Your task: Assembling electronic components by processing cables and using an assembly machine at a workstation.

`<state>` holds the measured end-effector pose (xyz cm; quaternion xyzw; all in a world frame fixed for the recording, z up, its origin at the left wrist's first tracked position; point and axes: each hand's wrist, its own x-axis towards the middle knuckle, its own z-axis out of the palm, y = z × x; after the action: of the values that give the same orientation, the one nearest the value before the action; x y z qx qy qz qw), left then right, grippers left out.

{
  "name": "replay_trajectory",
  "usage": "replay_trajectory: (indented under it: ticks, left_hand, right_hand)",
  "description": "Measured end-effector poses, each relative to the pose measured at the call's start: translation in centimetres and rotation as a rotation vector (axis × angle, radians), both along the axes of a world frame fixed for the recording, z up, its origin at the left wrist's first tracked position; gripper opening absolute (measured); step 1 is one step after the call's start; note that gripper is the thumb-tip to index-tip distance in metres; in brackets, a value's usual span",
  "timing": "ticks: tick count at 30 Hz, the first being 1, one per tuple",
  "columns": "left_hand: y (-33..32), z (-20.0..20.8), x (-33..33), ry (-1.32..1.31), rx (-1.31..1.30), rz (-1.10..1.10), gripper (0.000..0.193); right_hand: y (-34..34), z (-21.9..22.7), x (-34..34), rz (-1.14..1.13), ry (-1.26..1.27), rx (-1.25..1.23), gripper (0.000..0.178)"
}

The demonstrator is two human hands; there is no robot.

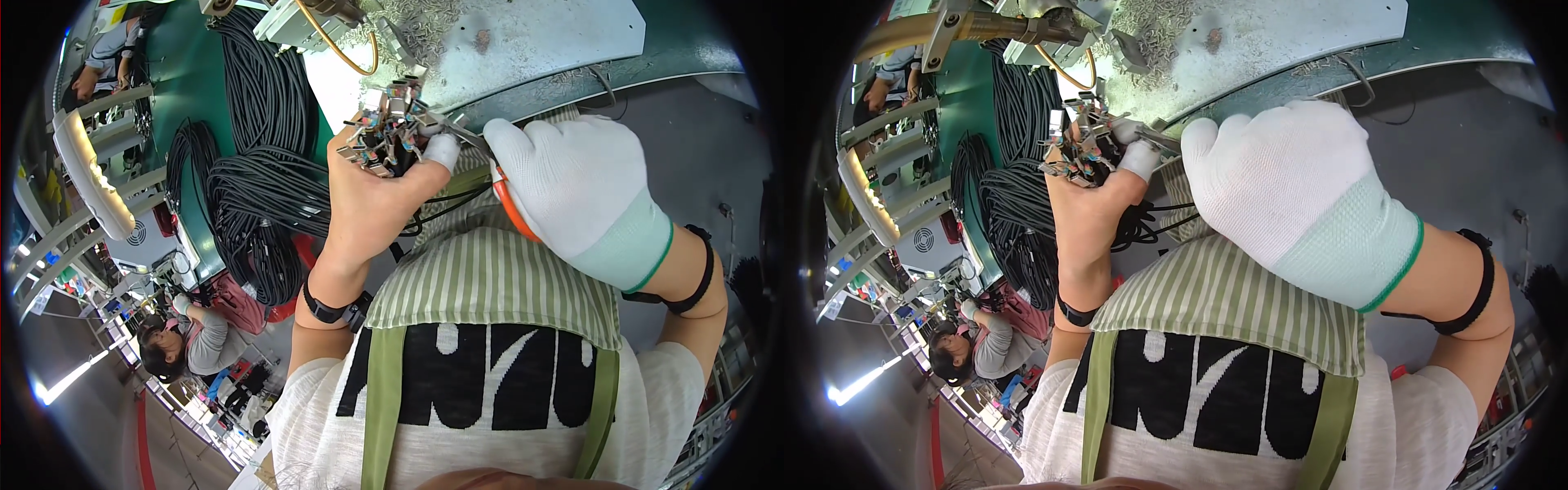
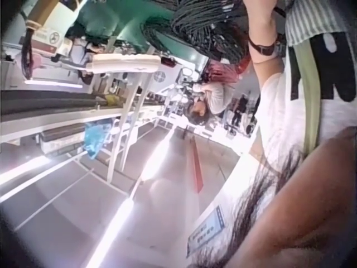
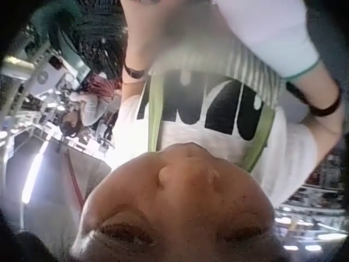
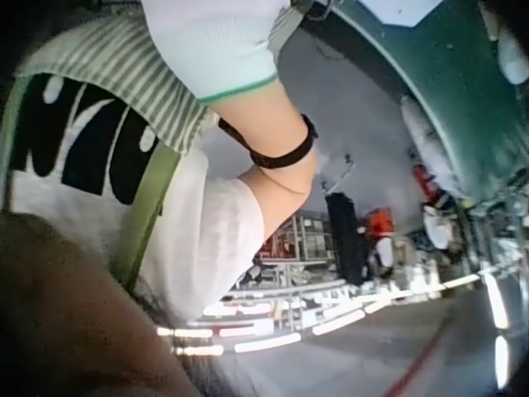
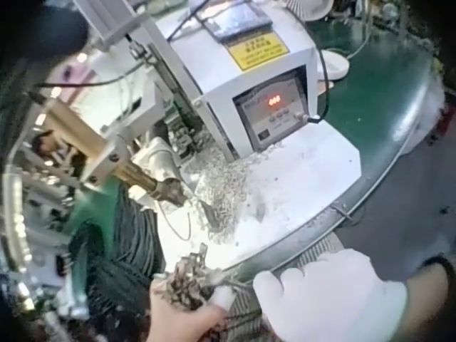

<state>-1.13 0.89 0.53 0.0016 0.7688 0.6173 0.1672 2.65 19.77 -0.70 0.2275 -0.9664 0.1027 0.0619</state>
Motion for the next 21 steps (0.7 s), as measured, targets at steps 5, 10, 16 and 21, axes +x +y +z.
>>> replay_trajectory:
  ticks: [5,10,16,21]
  left_hand:
    - [-0.6,-2.1,0.1,0.146,0.152,0.028,0.020]
    - [-1.5,-2.8,0.1,0.452,-0.019,-0.078,0.022]
    - [-0.9,-1.6,-0.2,0.114,0.150,0.071,0.024]
    - [-0.8,-0.9,-0.2,0.103,0.036,0.053,0.023]
  right_hand:
    - [0.1,-1.2,-0.3,0.042,-0.252,-0.569,0.014]
    - [-1.4,-1.7,-0.3,-0.055,-0.362,-0.842,0.012]
    - [-2.1,-2.4,-0.1,-0.061,-0.262,-0.856,0.015]
    - [-2.8,-2.7,-0.3,-0.181,-0.035,-0.534,0.018]
